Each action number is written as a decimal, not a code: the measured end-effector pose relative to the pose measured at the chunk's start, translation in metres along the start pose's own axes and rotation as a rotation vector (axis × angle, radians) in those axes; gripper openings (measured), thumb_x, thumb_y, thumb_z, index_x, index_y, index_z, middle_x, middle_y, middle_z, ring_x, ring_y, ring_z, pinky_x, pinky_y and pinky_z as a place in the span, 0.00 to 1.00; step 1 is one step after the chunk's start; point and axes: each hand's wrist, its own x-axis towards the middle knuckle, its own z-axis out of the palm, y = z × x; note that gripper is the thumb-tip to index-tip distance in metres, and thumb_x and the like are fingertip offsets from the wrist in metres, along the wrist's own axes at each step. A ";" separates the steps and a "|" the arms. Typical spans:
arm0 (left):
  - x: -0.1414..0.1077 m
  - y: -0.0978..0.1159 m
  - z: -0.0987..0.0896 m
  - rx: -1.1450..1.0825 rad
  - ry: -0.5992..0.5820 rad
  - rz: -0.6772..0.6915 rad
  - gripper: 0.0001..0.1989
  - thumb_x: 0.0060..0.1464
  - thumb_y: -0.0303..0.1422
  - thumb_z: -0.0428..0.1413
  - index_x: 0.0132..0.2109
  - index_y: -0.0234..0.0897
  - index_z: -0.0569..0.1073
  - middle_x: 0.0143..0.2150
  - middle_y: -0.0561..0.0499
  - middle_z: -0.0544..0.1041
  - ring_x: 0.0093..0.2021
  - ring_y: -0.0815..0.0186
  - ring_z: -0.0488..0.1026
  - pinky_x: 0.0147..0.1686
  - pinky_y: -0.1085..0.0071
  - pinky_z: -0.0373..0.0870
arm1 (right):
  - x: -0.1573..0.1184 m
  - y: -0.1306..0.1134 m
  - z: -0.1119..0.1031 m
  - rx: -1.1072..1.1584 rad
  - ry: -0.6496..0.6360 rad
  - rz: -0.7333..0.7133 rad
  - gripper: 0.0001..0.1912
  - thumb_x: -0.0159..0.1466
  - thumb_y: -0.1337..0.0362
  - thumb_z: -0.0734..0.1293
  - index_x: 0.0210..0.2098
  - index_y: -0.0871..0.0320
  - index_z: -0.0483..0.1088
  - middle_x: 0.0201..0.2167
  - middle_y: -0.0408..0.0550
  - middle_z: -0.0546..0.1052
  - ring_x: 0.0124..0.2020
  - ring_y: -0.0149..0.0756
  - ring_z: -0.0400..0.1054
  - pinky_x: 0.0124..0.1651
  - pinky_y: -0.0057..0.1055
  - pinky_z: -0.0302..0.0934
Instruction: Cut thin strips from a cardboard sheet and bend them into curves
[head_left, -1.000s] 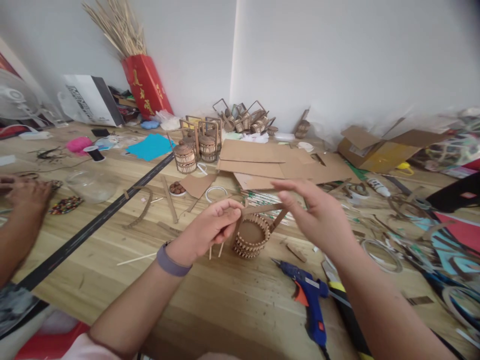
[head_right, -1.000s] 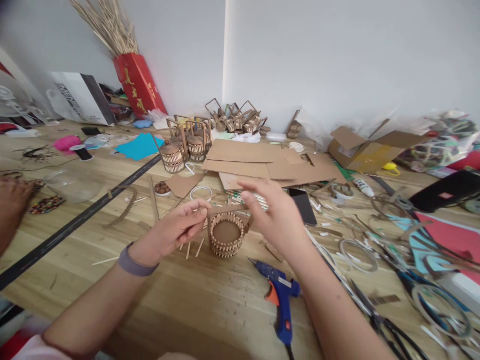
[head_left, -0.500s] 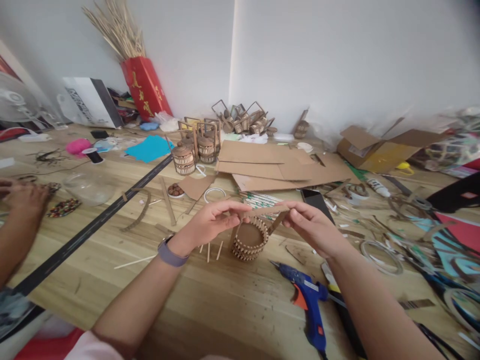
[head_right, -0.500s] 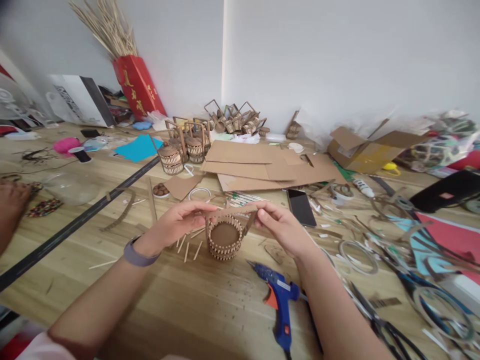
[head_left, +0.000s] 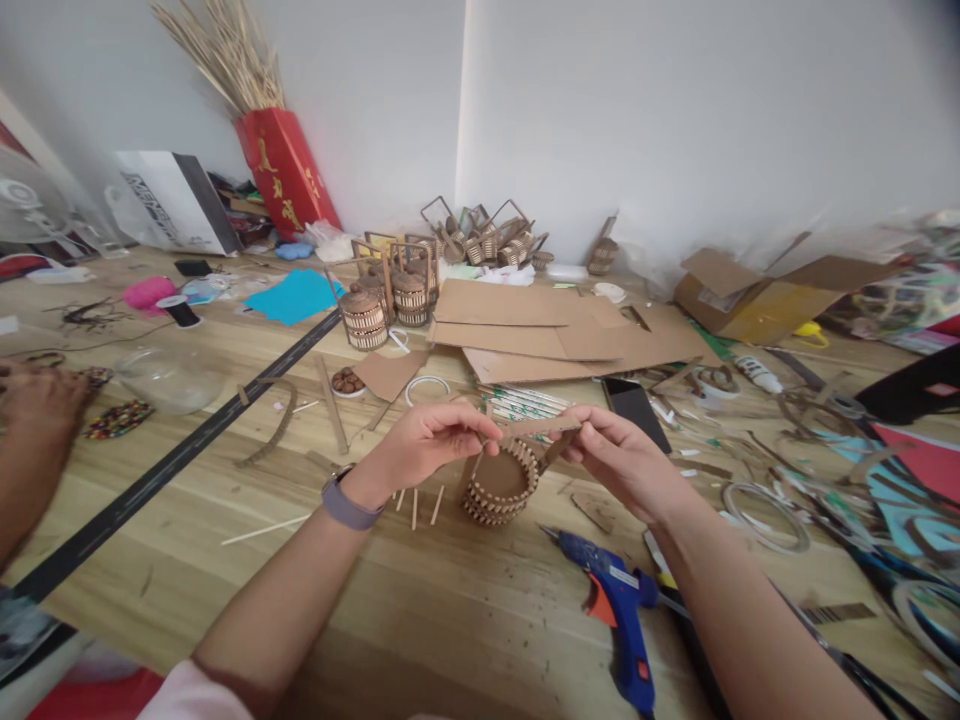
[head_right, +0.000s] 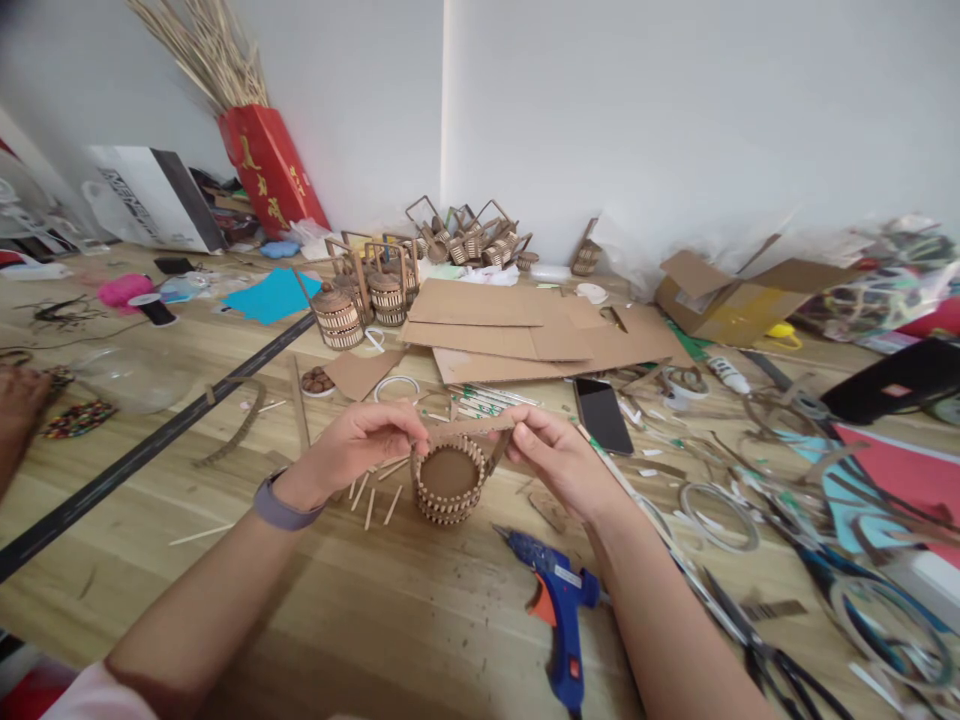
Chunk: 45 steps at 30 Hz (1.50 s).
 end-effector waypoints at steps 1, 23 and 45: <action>0.000 0.001 0.000 0.010 0.006 0.002 0.10 0.57 0.39 0.62 0.37 0.36 0.79 0.32 0.49 0.76 0.35 0.66 0.74 0.39 0.69 0.71 | 0.000 0.000 0.000 -0.003 0.001 0.004 0.25 0.55 0.38 0.70 0.35 0.55 0.71 0.31 0.46 0.74 0.27 0.32 0.59 0.34 0.34 0.59; 0.000 -0.006 -0.003 0.026 0.020 0.051 0.11 0.57 0.41 0.62 0.34 0.37 0.79 0.32 0.48 0.77 0.35 0.65 0.73 0.38 0.68 0.71 | -0.005 0.002 0.001 0.018 -0.016 0.001 0.27 0.57 0.38 0.67 0.40 0.55 0.73 0.30 0.46 0.73 0.27 0.32 0.60 0.35 0.35 0.61; -0.005 -0.004 -0.004 -0.111 0.188 -0.107 0.09 0.51 0.34 0.64 0.38 0.35 0.75 0.31 0.54 0.76 0.34 0.70 0.75 0.36 0.75 0.69 | -0.019 0.037 0.022 -0.734 -0.049 -0.210 0.06 0.64 0.61 0.61 0.33 0.55 0.66 0.27 0.45 0.72 0.29 0.36 0.66 0.34 0.32 0.60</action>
